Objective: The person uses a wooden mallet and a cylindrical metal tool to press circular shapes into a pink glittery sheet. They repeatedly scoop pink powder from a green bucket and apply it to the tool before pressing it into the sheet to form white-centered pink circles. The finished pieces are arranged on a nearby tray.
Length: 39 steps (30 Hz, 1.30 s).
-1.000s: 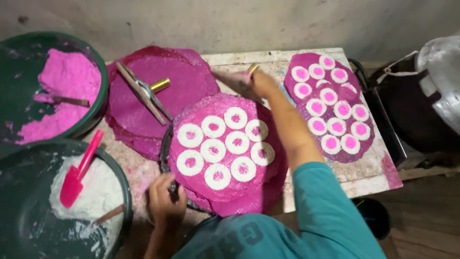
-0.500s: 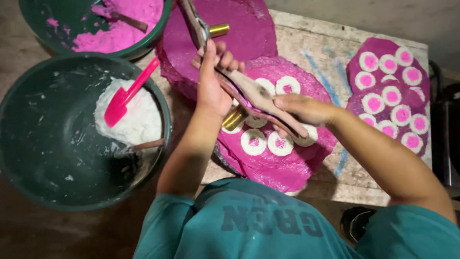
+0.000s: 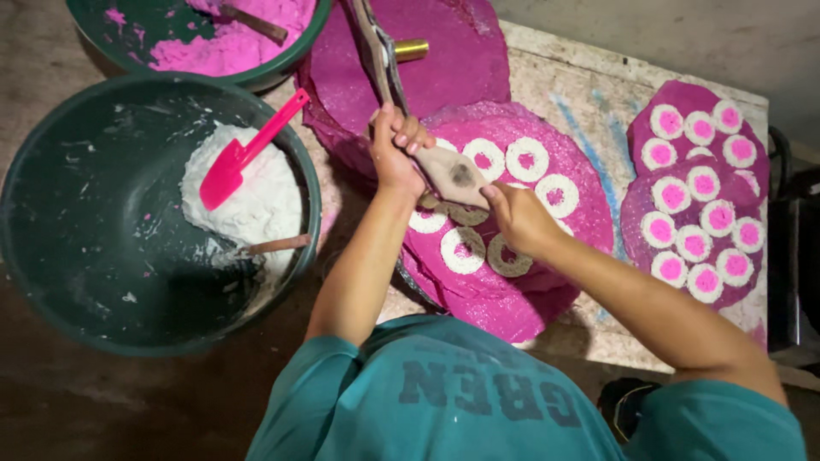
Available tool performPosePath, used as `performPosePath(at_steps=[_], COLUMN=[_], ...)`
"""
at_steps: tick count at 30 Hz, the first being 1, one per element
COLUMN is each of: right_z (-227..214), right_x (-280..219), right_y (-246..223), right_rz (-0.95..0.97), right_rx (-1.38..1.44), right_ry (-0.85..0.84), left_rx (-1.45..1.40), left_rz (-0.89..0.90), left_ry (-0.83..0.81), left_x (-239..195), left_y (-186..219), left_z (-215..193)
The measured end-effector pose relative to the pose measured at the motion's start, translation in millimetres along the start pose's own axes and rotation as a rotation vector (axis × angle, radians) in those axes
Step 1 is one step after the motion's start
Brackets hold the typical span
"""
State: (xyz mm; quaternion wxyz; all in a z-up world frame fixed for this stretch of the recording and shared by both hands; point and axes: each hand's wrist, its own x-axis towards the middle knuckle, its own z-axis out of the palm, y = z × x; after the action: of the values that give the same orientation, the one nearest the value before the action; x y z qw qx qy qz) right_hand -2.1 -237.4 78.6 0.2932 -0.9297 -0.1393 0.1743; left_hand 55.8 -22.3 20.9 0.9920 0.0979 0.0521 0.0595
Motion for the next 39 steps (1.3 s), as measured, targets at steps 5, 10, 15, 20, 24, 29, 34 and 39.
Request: performPosePath(at_steps=[5,10,15,20,24,29,34,39], right_z=[2,-7,3,8,23,41,28,-10], right_x=[-7,0,9,6,5,16,16,6], right_y=[0,13,30,57,76,86,92,68], right_rz=[-0.054,-0.015,0.005,-0.148,-0.145,-0.261,-0.156,-0.278], right_rx=[0.070,-0.015,0.093,0.170,0.237,0.229,0.372,0.371], right_ry=[-0.012,0.036,0.008,0.044,0.062,0.138,0.152,0.109], left_rx=[0.064,0.122,0.168,1.098,1.075,1.138,1.592,2.172], left_rz=[-0.001,0.104,0.049,-0.232,-0.489,-0.413,0.038,0.325], left_ry=[0.101,0.143,0.020,-0.058,0.113,0.178,-0.109,-0.337], left_x=[-9,-2,11,-28,-49,-52,-88,-136], left_y=[-1,-18,-14,7,14,11,21,56], left_z=[2,5,-6,-40,-71,-89,-60,25])
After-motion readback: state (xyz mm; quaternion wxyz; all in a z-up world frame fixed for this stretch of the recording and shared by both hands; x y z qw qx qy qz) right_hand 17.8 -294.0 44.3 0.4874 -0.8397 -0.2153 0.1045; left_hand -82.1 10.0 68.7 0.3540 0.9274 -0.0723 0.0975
